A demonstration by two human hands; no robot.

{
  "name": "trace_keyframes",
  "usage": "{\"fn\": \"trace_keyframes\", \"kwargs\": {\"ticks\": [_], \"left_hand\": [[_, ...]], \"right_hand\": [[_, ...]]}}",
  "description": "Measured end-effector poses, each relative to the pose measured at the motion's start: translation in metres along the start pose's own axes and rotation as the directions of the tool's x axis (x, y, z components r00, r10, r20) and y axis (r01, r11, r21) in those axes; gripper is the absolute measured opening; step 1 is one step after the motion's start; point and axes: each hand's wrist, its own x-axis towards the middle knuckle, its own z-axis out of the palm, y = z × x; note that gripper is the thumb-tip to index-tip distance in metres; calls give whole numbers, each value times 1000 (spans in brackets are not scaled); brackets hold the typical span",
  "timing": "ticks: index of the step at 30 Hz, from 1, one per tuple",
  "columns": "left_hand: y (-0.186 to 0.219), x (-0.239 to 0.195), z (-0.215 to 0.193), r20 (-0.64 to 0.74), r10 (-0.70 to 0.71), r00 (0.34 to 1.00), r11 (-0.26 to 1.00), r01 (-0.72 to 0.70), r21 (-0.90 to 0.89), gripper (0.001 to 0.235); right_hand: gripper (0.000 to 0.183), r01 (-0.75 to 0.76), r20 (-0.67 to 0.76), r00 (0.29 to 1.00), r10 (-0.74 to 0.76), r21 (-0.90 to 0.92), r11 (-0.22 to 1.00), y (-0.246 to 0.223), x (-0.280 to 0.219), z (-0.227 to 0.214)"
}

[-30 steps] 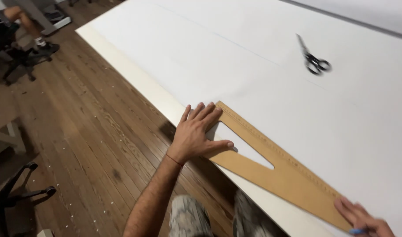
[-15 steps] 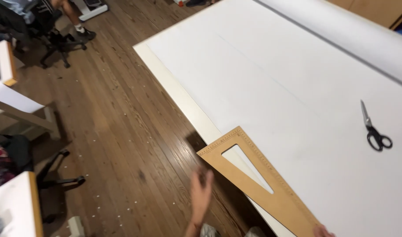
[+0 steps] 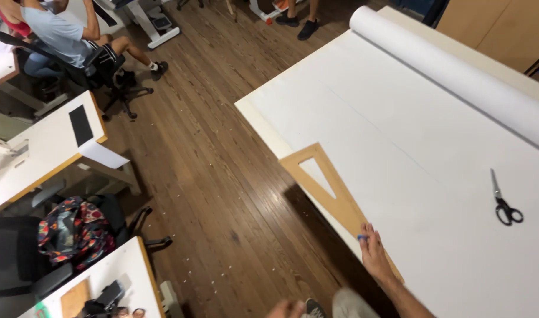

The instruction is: Marking patterns on a large sheet using a triangle ruler and chalk

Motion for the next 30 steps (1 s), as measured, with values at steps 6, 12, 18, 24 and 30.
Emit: {"fn": "trace_keyframes", "kwargs": {"ticks": [6,12,18,24,30], "left_hand": [[-5,36,-134,58,-157,986,988,156,17,95],[39,91,-173,39,35,999,999,-33,-41,87],[127,225,-182,84,408,909,913,-409,-10,78],[212,312,-214,284,433,855,888,-459,30,99],[266,357,-251,77,211,974,973,-202,-109,83]], "right_hand": [[24,-79,-64,994,93,185,980,-24,59,50],[20,-178,-19,982,187,224,958,-60,113,85],[14,-205,-60,970,236,321,925,-113,181,139],[13,-286,-45,944,327,385,878,-183,236,206],[10,-330,22,908,418,654,681,-220,287,266]]}}
